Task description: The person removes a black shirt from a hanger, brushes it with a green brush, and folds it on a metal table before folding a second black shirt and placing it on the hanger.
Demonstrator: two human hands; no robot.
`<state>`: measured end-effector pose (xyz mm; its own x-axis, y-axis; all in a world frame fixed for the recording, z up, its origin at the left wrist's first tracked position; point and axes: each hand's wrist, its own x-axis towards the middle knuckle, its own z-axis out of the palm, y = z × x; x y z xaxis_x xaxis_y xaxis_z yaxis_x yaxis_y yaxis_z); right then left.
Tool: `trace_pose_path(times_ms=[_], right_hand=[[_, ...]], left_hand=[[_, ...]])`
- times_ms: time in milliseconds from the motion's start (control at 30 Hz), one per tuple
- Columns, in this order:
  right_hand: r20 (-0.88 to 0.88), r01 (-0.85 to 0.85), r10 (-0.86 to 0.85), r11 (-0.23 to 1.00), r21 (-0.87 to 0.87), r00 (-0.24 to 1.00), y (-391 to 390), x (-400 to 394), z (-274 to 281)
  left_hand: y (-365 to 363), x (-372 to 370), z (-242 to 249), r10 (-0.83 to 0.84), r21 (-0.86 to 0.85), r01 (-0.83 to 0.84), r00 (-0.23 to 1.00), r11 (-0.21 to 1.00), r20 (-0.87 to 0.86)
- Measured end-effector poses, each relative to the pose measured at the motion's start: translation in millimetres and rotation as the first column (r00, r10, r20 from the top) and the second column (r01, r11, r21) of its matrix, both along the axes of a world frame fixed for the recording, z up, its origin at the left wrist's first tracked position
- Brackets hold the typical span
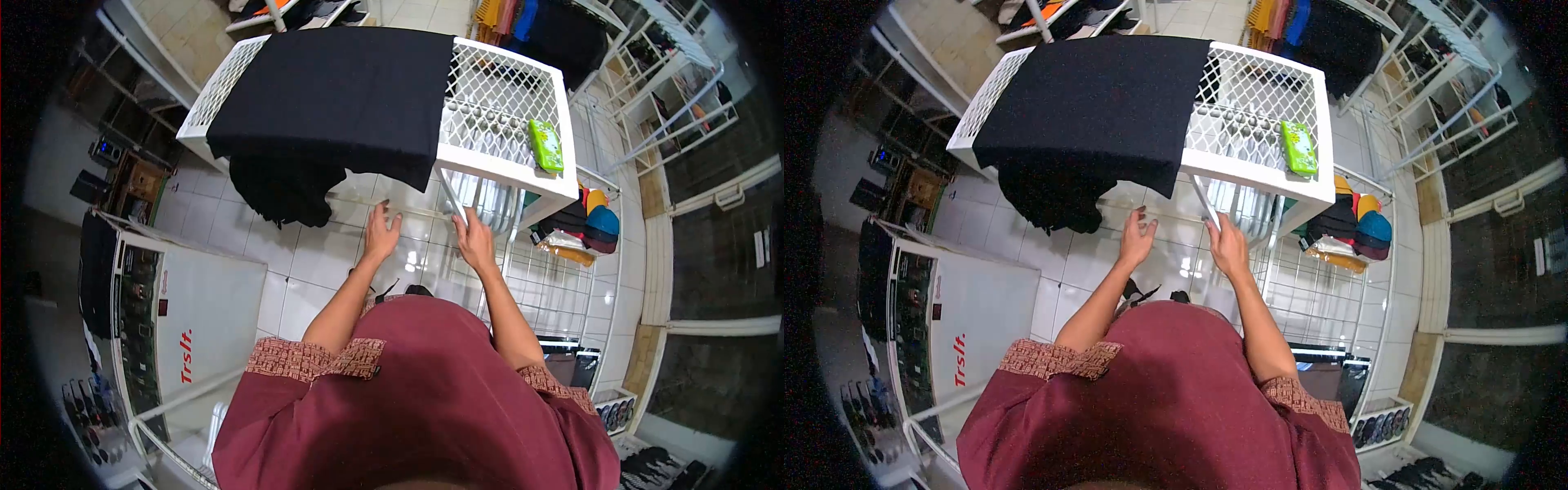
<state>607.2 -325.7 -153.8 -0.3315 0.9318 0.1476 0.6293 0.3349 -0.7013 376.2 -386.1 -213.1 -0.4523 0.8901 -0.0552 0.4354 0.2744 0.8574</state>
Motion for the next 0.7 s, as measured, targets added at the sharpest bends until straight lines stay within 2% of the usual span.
trace_pose_path(times_ms=[33, 67, 133, 167, 200, 233, 267, 333, 367, 400, 433, 467, 533, 600, 700], right_hand=[[-0.004, 0.004, -0.004, 1.000, -0.020, 1.000, -5, 4, 1], [-0.001, -0.016, 0.016, 1.000, -0.025, 1.000, -11, 8, 3], [0.054, -0.128, 0.139, 0.977, -0.170, 0.989, -12, 13, 6], [0.101, -0.151, 0.176, 0.965, -0.213, 0.979, -13, 14, 5], [0.100, -0.172, 0.196, 0.961, -0.216, 0.975, -15, 12, 10], [0.128, -0.235, 0.280, 0.930, -0.283, 0.951, -17, 9, 17], [0.150, -0.292, 0.362, 0.889, -0.352, 0.920, -20, 6, 21], [0.075, -0.368, 0.415, 0.867, -0.336, 0.907, -26, -4, 19], [0.061, -0.413, 0.453, 0.853, -0.319, 0.889, -30, -10, 22], [0.049, -0.454, 0.489, 0.839, -0.298, 0.871, -31, -17, 26], [0.213, -0.514, 0.567, 0.818, -0.259, 0.796, -28, -22, 29], [0.213, -0.525, 0.576, 0.813, -0.252, 0.789, -28, -29, 28], [0.143, -0.604, 0.589, 0.790, 0.104, 0.795, -37, -49, 29], [0.204, -0.645, 0.614, 0.749, 0.153, 0.762, -46, -70, 41], [0.123, -0.588, 0.587, 0.728, 0.353, 0.800, -55, -105, 59]], left_hand=[[-7, -7, -2, 0.030, -0.009, -0.031, 0.996, 0.999, -0.086], [-18, -13, -4, 0.050, -0.014, -0.051, 0.995, 0.999, -0.084], [-34, -23, -1, 0.187, 0.202, -0.107, 0.880, 0.973, -0.437], [-41, -30, 1, 0.205, 0.202, -0.126, 0.875, 0.971, -0.439], [-50, -35, 4, 0.230, 0.186, -0.154, 0.827, 0.970, -0.514], [-59, -40, 6, 0.248, 0.170, -0.183, 0.772, 0.968, -0.585], [-68, -48, 5, 0.261, 0.166, -0.201, 0.766, 0.965, -0.588], [-88, -68, -7, 0.060, -0.019, -0.088, 0.808, 0.996, -0.586], [-95, -82, -18, -0.019, -0.110, -0.050, 0.833, 0.993, -0.554], [-102, -88, -12, -0.005, -0.107, -0.066, 0.831, 0.992, -0.556], [-109, -90, 2, -0.008, -0.159, -0.067, 0.903, 0.985, -0.430], [-114, -91, 16, -0.004, -0.207, -0.059, 0.956, 0.976, -0.293], [-125, -89, 40, 0.027, -0.147, -0.084, 0.935, 0.986, -0.352], [-133, -86, 59, 0.056, -0.092, -0.102, 0.911, 0.991, -0.409], [-131, -87, 78, 0.041, -0.143, -0.104, 0.922, 0.984, -0.384]])
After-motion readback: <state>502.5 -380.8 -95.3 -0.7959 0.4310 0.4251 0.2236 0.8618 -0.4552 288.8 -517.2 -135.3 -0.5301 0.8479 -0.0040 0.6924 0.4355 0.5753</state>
